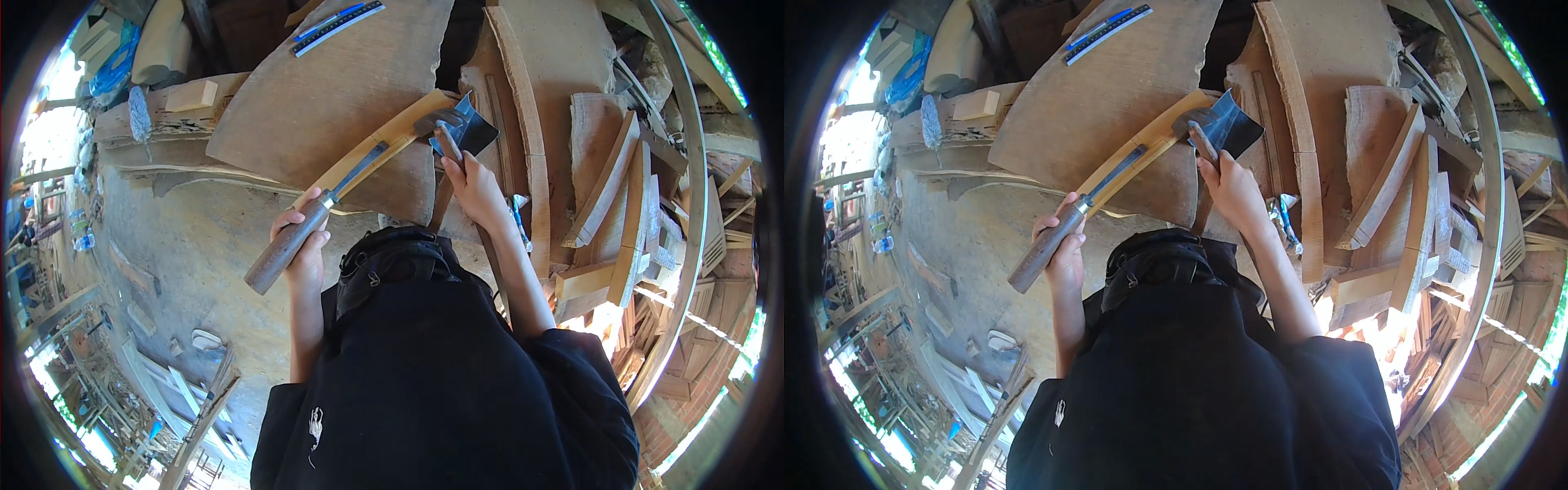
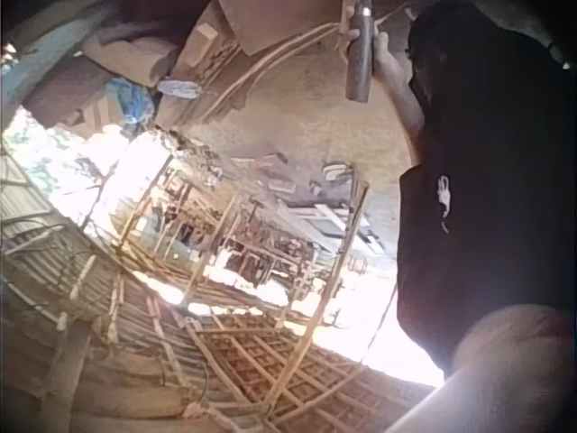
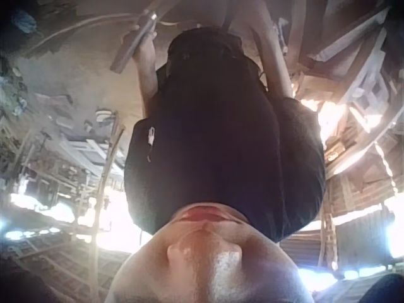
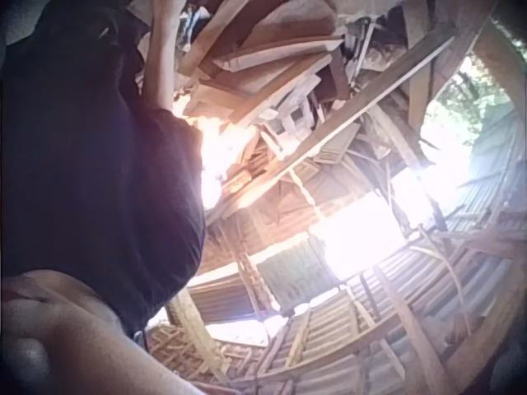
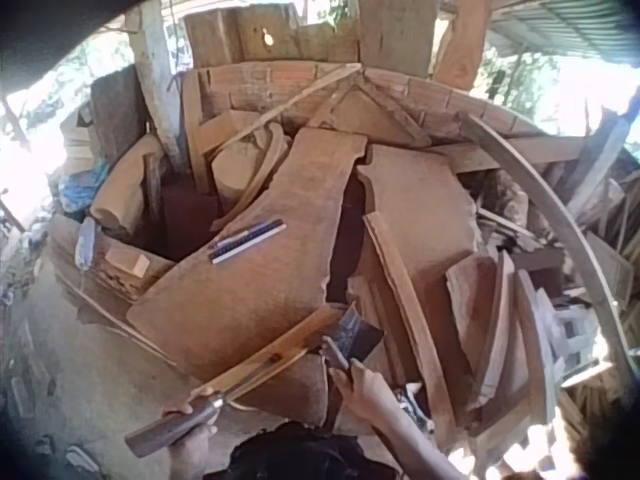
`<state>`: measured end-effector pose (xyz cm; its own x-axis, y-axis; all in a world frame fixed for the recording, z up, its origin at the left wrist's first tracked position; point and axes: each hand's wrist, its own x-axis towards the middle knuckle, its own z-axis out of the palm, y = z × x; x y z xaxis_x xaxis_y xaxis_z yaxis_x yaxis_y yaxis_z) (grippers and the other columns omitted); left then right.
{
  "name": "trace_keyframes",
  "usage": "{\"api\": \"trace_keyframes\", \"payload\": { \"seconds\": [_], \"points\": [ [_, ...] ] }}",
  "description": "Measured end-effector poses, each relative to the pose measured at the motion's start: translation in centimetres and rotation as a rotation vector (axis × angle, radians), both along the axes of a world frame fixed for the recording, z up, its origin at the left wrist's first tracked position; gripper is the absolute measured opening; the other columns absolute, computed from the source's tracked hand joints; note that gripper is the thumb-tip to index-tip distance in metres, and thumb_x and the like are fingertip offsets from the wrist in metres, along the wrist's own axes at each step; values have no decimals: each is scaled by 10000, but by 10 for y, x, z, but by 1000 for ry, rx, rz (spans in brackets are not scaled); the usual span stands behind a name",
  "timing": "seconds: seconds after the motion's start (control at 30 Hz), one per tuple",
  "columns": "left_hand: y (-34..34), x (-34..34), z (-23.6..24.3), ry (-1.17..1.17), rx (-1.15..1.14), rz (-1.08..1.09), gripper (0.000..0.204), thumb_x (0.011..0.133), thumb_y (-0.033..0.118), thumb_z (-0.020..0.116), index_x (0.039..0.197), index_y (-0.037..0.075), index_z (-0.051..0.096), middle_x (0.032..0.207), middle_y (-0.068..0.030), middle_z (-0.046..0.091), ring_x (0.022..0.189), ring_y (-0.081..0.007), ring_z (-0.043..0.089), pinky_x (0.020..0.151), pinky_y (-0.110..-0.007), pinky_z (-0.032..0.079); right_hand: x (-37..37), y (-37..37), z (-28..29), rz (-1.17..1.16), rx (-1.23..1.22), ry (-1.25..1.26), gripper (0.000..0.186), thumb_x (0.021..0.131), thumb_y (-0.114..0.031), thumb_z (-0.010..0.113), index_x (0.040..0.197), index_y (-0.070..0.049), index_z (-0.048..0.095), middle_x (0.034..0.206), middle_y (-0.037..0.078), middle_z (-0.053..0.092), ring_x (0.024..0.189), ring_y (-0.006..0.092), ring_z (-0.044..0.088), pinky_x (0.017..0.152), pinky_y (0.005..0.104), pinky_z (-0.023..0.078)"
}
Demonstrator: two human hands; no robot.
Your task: Using a hammer and chisel to carve wood and then using a metal file.
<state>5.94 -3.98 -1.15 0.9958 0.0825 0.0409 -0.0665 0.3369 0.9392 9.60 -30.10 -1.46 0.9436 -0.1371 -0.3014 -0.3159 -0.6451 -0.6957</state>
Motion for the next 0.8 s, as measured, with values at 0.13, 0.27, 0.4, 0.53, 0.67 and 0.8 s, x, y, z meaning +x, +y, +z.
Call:
{"api": "trace_keyframes", "payload": {
  "seconds": [0.13, 0.27, 0.4, 0.53, 0.67, 0.8],
  "points": [
    [4, -1, 0, 23, 23, -21, 442, 635, -146, 473, 986, 120, 432, 1231, -272, 431, 1196, -367, 397, 1002, -481, 324, 4, -3, -1, 35, -6, 4, 407, 884, -390, 454, 860, 15, 492, 761, 312, 560, 788, 479, 534, 680, 520, 408],
    [9, 3, -2, 44, -23, -31, 451, 631, -140, 471, 992, 125, 431, 1240, -275, 421, 1199, -377, 390, 1006, -485, 315, 6, -7, 1, 43, 3, 29, 407, 883, -387, 456, 871, 17, 496, 765, 311, 561, 788, 478, 534, 678, 516, 412],
    [21, 8, -7, 71, -27, -84, 468, 624, -143, 472, 1002, 131, 444, 1244, -275, 418, 1203, -371, 387, 1008, -481, 316, 7, -8, 2, 41, 10, 26, 389, 893, -357, 463, 841, 28, 482, 735, 289, 546, 781, 476, 521, 640, 457, 417],
    [28, 14, -10, 44, -70, -137, 477, 621, -151, 462, 1004, 135, 454, 1247, -274, 416, 1207, -358, 388, 1013, -469, 317, 8, -6, 2, 36, 12, 19, 379, 894, -344, 465, 836, 30, 480, 717, 282, 544, 772, 473, 525, 635, 454, 417],
    [32, 17, -14, 30, -76, -162, 481, 617, -151, 457, 1002, 138, 454, 1246, -274, 417, 1209, -352, 390, 1010, -457, 326, 6, -5, 0, 23, 10, -4, 376, 894, -339, 466, 834, 32, 479, 700, 276, 542, 750, 468, 531, 626, 451, 417],
    [28, 19, -14, 38, -90, -142, 461, 604, -152, 467, 971, 127, 458, 1227, -271, 442, 1188, -347, 415, 971, -430, 362, 5, -4, 0, 10, 24, 18, 375, 893, -337, 470, 832, 33, 478, 677, 269, 537, 714, 457, 538, 610, 447, 417]
  ]
}}
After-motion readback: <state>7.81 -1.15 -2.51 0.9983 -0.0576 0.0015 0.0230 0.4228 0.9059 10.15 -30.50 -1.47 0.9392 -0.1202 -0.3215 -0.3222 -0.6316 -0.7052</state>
